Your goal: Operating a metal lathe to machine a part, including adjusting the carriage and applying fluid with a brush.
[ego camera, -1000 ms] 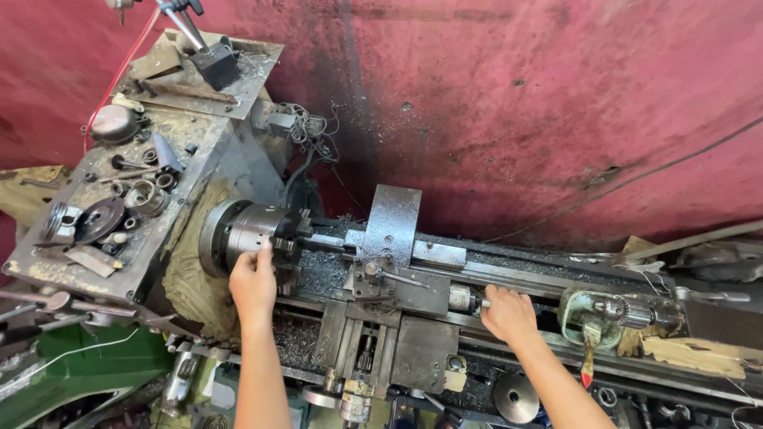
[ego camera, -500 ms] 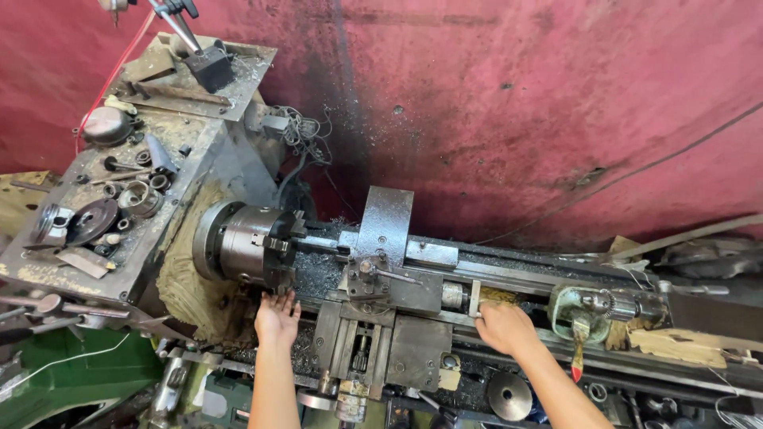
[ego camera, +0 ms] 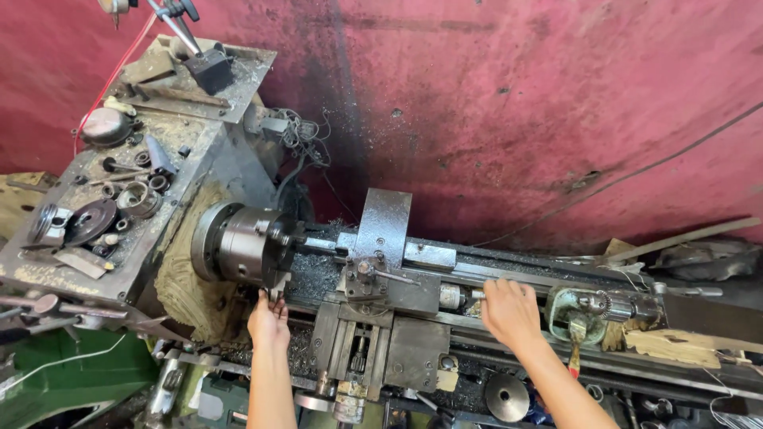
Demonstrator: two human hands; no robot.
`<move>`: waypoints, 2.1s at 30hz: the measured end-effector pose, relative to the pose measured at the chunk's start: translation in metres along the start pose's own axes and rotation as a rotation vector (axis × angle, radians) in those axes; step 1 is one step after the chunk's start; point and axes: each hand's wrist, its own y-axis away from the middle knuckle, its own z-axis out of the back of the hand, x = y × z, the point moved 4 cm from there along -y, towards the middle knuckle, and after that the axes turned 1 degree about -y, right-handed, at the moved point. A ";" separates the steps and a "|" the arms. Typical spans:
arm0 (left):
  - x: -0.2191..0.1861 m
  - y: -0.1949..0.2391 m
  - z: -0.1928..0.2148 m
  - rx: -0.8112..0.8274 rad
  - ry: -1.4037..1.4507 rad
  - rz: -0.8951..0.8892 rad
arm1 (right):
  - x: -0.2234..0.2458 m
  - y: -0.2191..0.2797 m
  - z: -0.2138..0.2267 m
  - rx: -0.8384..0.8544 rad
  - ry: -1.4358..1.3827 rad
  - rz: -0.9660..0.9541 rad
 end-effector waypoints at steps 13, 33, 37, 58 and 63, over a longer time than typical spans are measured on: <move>-0.124 0.121 -0.052 0.088 -0.191 -0.320 | -0.004 -0.037 -0.065 0.113 0.024 -0.068; -0.053 0.091 -0.005 -0.402 -0.206 -0.478 | 0.031 0.030 0.040 0.275 -0.247 -0.046; -0.026 0.064 -0.002 -0.193 -0.259 -0.128 | 0.020 0.020 0.023 0.050 -0.147 0.033; -0.086 0.099 -0.031 -0.169 -0.382 -0.433 | -0.001 -0.042 -0.068 0.227 0.022 -0.031; -0.146 0.151 -0.090 -0.015 -0.614 -0.454 | 0.000 -0.040 -0.098 0.318 -0.141 -0.063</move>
